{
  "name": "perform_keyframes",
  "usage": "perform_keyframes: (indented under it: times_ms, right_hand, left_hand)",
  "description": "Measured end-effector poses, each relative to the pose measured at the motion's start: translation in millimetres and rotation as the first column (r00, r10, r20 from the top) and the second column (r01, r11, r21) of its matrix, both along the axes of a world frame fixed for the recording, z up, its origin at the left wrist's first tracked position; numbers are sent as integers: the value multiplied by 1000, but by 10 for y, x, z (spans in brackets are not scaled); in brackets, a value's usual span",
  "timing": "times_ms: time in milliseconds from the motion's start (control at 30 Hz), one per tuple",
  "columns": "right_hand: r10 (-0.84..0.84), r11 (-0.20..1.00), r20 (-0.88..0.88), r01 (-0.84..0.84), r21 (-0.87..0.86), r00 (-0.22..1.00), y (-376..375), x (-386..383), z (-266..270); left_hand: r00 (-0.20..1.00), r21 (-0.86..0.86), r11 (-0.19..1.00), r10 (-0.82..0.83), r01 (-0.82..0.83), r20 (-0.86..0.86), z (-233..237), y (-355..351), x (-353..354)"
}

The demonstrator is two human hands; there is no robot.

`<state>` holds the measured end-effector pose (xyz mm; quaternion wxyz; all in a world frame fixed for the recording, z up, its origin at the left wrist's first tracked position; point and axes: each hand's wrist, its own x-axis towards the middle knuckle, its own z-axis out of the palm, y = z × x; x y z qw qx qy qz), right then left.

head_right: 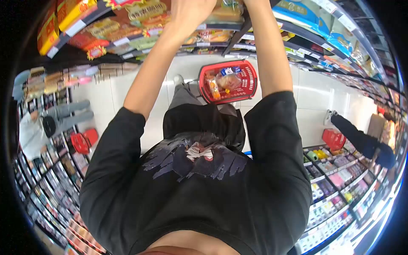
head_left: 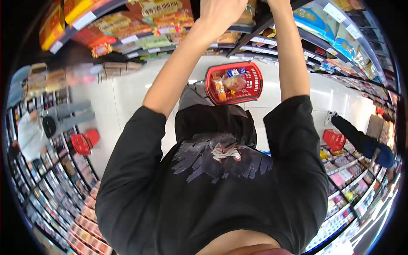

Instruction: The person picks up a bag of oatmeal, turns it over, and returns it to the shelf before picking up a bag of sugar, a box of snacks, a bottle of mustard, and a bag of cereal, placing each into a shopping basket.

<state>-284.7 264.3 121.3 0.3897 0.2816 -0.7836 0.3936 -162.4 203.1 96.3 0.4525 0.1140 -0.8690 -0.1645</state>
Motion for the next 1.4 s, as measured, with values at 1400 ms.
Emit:
perform_keyframes:
  times_ms: [1400]
  right_hand:
    - [-146,656,989,-750,85,-16,1968,2115,-7362]
  left_hand:
    - [787,789,-38,-111,-614,607,-7392,1854,1410]
